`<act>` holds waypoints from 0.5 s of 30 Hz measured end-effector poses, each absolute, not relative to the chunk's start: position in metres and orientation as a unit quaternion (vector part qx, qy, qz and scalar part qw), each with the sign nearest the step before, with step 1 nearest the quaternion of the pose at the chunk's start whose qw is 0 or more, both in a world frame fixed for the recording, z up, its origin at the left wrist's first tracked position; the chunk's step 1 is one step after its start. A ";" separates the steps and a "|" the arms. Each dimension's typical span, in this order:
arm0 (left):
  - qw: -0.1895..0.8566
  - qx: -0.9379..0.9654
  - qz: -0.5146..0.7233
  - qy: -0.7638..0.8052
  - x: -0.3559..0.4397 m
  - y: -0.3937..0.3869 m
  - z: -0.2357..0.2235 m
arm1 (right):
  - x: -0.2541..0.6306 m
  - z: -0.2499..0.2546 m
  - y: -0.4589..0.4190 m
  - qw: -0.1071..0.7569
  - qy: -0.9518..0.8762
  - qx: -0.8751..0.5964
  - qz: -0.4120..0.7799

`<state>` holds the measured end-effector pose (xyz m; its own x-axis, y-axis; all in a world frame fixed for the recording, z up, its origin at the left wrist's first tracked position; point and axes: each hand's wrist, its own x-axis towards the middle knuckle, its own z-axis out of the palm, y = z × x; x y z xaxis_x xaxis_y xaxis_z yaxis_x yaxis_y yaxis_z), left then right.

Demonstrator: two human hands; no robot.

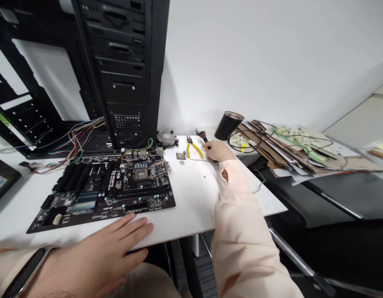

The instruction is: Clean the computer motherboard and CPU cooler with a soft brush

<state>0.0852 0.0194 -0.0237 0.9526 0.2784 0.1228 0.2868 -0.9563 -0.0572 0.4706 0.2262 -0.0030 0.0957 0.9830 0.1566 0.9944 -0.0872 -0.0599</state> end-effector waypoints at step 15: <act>0.043 -0.986 -0.081 -0.142 0.085 0.019 -0.026 | 0.467 -0.012 0.231 0.049 -0.688 -0.723 -0.039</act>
